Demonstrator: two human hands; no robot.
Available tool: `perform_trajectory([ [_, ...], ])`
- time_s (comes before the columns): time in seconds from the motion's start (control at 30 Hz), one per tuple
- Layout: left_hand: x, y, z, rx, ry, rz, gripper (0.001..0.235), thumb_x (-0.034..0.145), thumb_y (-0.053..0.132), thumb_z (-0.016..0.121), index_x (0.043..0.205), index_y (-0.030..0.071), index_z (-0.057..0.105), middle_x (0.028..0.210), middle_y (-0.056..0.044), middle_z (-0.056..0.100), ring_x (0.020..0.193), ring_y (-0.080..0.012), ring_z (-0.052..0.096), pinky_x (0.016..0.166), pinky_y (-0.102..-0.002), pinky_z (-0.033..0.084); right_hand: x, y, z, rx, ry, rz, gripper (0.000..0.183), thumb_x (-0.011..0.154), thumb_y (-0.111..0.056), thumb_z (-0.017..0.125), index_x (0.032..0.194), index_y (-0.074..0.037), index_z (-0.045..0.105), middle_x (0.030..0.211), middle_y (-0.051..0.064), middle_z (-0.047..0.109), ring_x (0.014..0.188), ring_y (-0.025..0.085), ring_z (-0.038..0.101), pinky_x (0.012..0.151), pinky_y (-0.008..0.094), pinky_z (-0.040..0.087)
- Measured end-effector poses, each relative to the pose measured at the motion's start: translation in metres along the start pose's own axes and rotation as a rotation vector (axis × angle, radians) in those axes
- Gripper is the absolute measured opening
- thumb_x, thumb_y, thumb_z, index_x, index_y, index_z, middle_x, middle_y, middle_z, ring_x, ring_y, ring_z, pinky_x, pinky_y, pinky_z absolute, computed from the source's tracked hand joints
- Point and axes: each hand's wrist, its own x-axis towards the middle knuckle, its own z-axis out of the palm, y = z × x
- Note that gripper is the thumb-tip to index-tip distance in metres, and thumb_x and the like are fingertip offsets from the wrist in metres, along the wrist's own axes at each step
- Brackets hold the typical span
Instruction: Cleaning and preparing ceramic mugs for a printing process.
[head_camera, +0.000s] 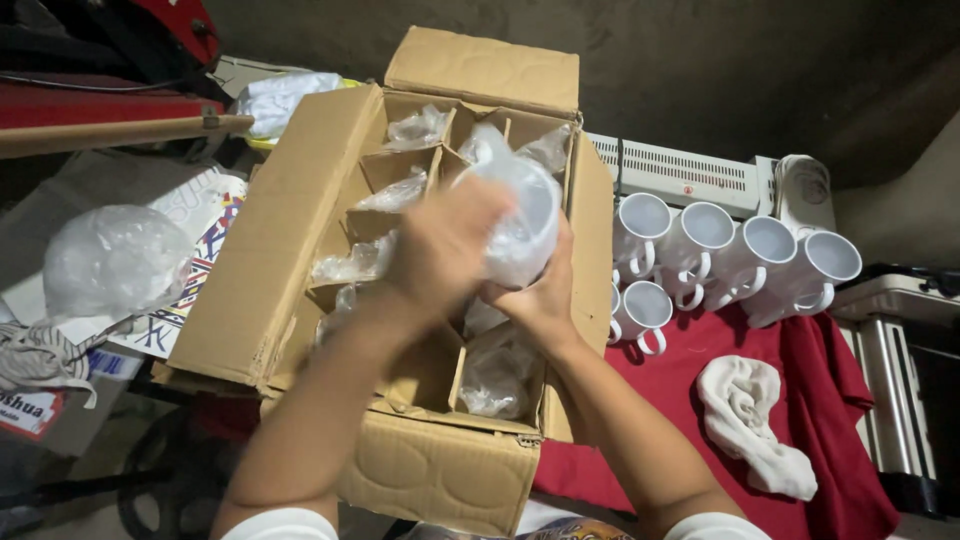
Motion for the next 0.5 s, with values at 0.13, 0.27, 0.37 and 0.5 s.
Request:
perform_trajectory([
  [0.13,-0.007,0.046,0.01,0.254,-0.055,0.206,0.019,0.09,0.011,0.069,0.107,0.002,0.072,0.084,-0.009,0.061,0.077,-0.0253,0.06,0.068,-0.039,0.047,0.005,-0.031,0.017,-0.345,0.029,-0.162,0.085,0.076,-0.012,0.086,0.142,-0.005,0.033,0.131,0.011,0.047,0.123,0.026,0.052,0.108,0.041,0.046],
  [0.27,-0.017,0.052,0.034,0.379,0.004,0.276,0.024,0.095,0.016,0.063,0.111,0.001,0.072,0.093,-0.007,0.061,0.084,-0.0226,0.058,0.077,-0.039,0.047,0.012,-0.073,0.056,-1.526,0.259,-0.441,0.012,0.098,-0.01,0.066,0.099,-0.005,0.056,0.093,0.009,0.054,0.094,0.027,0.062,0.092,0.046,0.058],
  [0.37,-0.035,0.051,0.057,0.391,-0.064,0.336,0.026,0.092,0.017,0.062,0.109,0.001,0.073,0.1,-0.01,0.065,0.088,-0.0228,0.059,0.078,-0.037,0.046,0.003,-0.074,0.074,-1.577,0.622,-0.24,0.013,0.1,-0.009,0.065,0.09,-0.003,0.061,0.096,0.01,0.061,0.097,0.027,0.067,0.091,0.045,0.06],
  [0.5,-0.051,0.053,0.06,0.239,-0.258,0.343,0.021,0.092,0.016,0.065,0.103,0.0,0.072,0.102,-0.011,0.066,0.087,-0.0239,0.06,0.073,-0.037,0.046,0.004,-0.083,0.084,-1.423,0.938,0.15,0.013,0.098,-0.01,0.071,0.097,0.002,0.067,0.105,0.013,0.07,0.09,0.027,0.065,0.075,0.041,0.057],
])
